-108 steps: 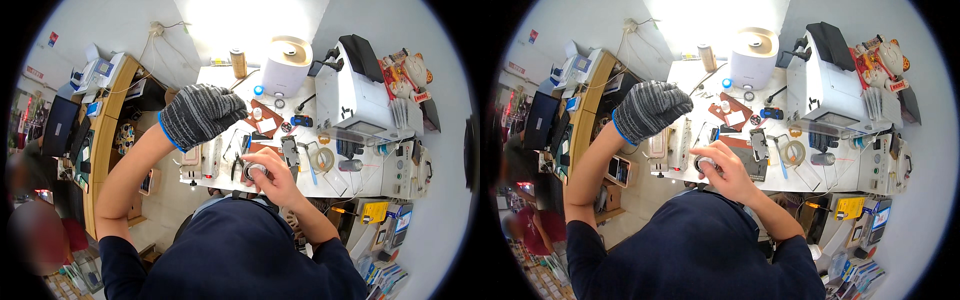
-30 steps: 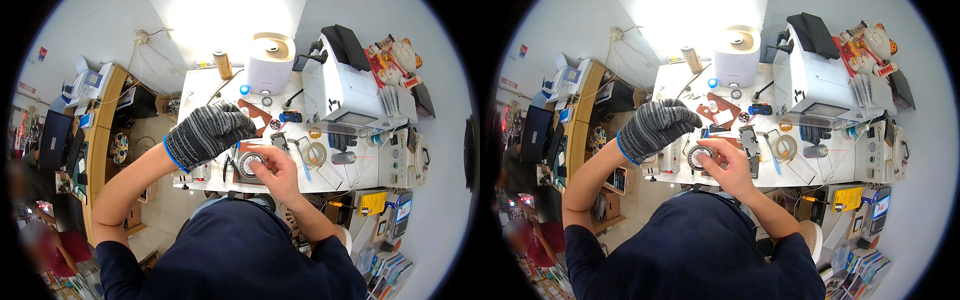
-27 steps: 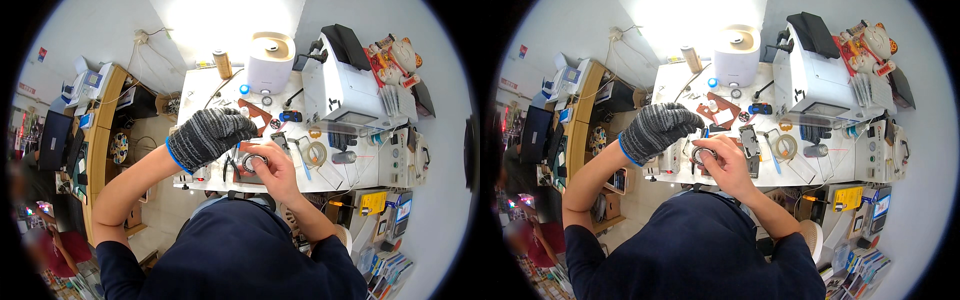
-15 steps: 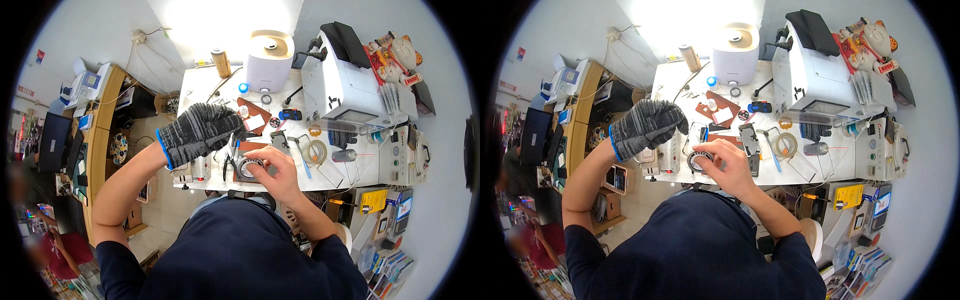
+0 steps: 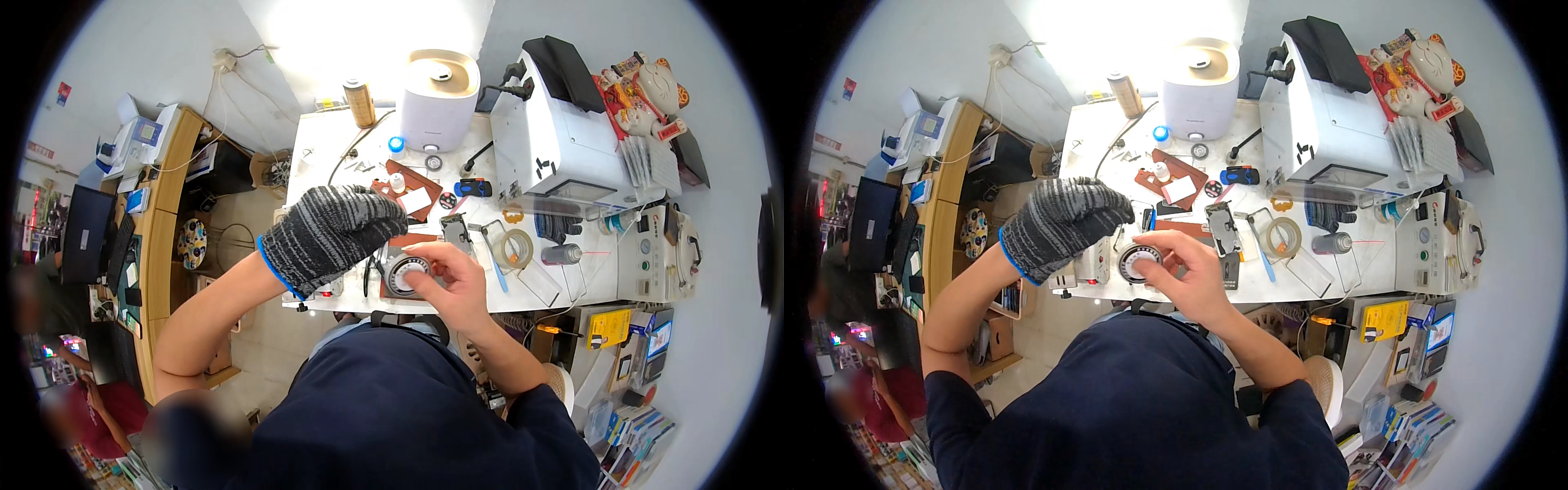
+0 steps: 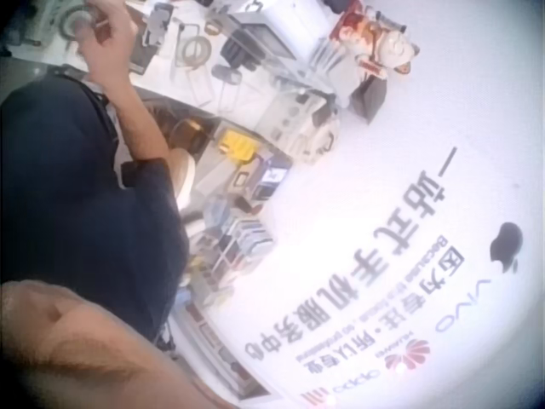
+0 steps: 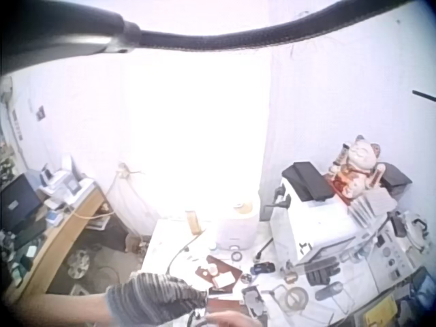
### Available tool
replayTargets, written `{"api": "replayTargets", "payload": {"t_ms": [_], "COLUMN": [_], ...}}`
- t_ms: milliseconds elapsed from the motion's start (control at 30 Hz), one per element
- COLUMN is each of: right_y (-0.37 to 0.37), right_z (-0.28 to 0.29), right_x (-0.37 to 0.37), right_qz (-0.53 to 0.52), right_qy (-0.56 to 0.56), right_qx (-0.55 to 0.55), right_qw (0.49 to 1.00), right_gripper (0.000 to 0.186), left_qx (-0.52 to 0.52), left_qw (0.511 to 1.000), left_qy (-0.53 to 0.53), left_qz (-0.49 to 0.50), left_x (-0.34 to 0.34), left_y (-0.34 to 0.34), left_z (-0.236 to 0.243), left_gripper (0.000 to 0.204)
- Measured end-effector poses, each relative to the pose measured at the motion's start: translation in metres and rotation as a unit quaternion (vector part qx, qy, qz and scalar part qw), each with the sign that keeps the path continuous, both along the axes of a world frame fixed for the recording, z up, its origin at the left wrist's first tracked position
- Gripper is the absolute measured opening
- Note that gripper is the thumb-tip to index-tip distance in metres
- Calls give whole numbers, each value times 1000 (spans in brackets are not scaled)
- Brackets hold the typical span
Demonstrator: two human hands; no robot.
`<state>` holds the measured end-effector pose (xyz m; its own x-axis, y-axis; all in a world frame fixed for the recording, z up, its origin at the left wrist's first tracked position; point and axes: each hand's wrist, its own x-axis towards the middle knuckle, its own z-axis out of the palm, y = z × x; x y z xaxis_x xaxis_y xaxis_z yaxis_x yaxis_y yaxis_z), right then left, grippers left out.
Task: The person handles a small circular component and a smartphone in a workshop. They apply a liquid substance to the phone's edge and use a metal tool to pry open the device's back cover. The person then removes the back cover and manipulates internal components.
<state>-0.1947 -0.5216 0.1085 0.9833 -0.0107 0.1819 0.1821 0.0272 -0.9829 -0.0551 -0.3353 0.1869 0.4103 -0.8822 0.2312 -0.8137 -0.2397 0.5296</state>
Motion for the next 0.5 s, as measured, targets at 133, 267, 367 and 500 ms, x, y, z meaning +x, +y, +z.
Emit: {"api": "replayTargets", "payload": {"t_ms": [133,267,367,500], "right_y": [6,13,8,-2], "right_z": [2,3,-1,-5], "right_x": [-1,-5,-3,2], "right_qz": [-16,-48,-44,-56], "right_qy": [17,54,36,-33], "right_qx": [92,188,174,59], "right_qw": [996,980,983,996], "right_gripper": [33,32,28,22], "left_qx": [-23,23,8,5], "left_qw": [998,997,997,996], "left_qy": [54,72,77,83], "left_qz": [17,26,27,26], "left_x": [-1,-3,-5,-8], "left_y": [1,2,2,2], "left_z": [-5,-3,-2,-1], "left_gripper": [16,17,17,17]}}
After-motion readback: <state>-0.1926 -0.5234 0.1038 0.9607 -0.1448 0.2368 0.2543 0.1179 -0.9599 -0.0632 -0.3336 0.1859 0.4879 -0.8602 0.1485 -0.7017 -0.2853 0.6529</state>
